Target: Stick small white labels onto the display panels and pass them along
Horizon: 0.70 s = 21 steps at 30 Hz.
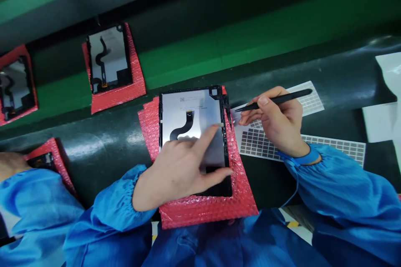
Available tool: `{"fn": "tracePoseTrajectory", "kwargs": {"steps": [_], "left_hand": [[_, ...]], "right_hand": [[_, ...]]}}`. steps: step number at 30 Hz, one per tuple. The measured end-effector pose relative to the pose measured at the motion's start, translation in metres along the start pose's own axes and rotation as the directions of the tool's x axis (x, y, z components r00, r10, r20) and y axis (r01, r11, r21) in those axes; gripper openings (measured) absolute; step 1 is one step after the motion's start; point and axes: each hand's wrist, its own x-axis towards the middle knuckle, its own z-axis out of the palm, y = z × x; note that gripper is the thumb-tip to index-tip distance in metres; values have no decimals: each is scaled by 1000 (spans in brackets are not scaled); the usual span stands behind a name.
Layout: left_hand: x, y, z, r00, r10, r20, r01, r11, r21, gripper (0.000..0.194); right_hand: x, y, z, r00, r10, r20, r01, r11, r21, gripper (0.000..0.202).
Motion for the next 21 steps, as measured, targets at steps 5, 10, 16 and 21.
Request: {"fn": "tracePoseTrajectory", "kwargs": {"steps": [5, 10, 16, 21], "left_hand": [[-35, -35, -23, 860, -489, -146, 501, 863, 61, 43], [-62, -60, -12, 825, -561, 68, 563, 808, -173, 42], [-60, -49, 3, 825, -531, -194, 412, 800, -436, 32], [-44, -43, 5, 835, -539, -108, 144, 404, -903, 38]], "right_hand": [[18, 11, -15, 977, -137, -162, 122, 988, -100, 24], [29, 18, -23, 984, -30, -176, 13, 995, -95, 18], [29, 13, -22, 981, -15, -194, 5, 999, -53, 12], [30, 10, -22, 981, 1, -195, -18, 996, -86, 16]]}}
